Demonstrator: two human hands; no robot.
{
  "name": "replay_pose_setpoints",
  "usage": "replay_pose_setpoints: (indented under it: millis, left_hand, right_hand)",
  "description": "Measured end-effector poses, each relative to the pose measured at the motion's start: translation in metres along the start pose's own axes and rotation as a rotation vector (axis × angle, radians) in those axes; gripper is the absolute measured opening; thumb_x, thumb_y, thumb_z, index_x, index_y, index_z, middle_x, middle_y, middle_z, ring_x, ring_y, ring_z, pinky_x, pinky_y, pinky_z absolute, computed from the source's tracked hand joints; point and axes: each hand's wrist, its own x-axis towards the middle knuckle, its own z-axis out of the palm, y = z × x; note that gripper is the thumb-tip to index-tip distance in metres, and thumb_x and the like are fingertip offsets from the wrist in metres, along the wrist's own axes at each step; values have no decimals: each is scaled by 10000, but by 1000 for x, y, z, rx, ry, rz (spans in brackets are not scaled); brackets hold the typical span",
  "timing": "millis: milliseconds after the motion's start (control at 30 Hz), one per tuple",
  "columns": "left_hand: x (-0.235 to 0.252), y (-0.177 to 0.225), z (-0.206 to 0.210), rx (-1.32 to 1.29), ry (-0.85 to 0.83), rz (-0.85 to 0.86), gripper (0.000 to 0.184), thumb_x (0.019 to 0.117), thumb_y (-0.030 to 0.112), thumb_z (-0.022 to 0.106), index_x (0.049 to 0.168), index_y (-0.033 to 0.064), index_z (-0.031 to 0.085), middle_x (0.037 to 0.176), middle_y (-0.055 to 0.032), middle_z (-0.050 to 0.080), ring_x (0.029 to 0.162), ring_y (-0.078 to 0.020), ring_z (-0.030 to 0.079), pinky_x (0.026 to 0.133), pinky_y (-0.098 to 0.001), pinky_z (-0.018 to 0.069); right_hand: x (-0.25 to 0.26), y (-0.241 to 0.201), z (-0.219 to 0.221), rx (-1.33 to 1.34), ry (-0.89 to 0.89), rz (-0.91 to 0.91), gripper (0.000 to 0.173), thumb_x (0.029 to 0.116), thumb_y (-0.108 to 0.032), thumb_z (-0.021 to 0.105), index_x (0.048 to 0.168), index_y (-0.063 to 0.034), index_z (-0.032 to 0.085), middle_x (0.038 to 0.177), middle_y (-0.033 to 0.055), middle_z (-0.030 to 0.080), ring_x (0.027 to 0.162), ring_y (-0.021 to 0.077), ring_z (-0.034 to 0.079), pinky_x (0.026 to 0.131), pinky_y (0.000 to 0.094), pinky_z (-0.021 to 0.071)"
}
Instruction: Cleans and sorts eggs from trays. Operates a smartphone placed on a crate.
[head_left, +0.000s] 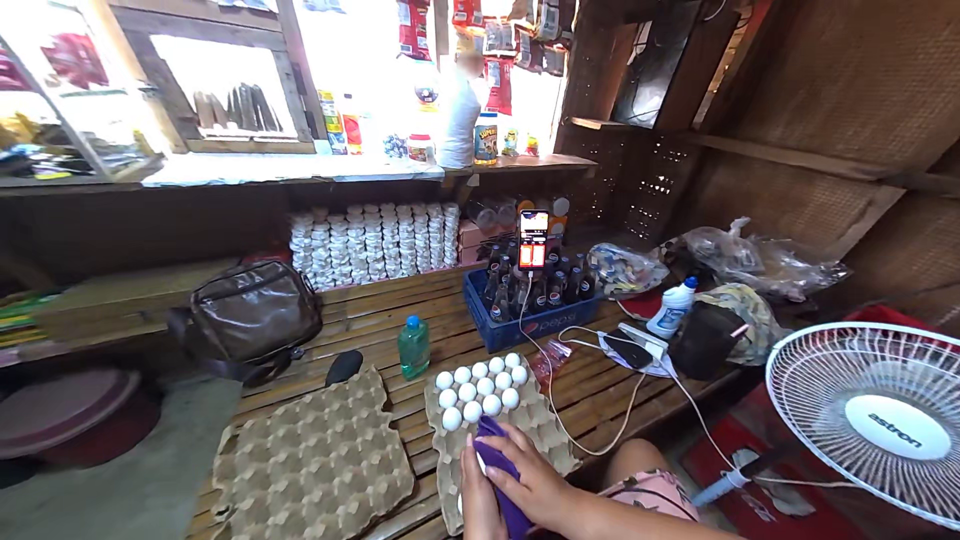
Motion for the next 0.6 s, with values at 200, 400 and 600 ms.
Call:
replay_pose_setpoints:
  millis: [200, 400, 600]
  left_hand:
    - [-1, -9, -5, 348, -191, 10, 445, 1100, 305, 330, 1354, -38, 455, 1138, -175, 621, 996, -197, 640, 858, -399, 560]
    - [4, -7, -5, 218, -134, -42, 452, 1116, 333, 307, 1349, -22, 463, 1026, -131, 661, 891, -157, 672, 795, -359, 579]
    - [6, 0, -1, -52, 17, -90, 529, 1105, 475, 230, 1186, 69, 560, 922, -47, 676, 843, -114, 671, 765, -324, 572]
  right_hand:
    - [27, 4, -33, 174, 20, 102, 443, 1026, -313, 557, 1375, -44, 600, 1401, 191, 566, 1309, 272, 541, 1117, 438, 431]
    - [14, 5, -25, 310, -9, 191, 510, 1021, -313, 570, 1432, -12, 533, 1442, 224, 524, 1330, 285, 526, 1129, 441, 420]
    - [-10, 7, 8, -80, -1, -99, 445, 1020, -252, 574, 1448, -132, 583, 1553, 242, 426, 1422, 427, 424, 1157, 587, 355]
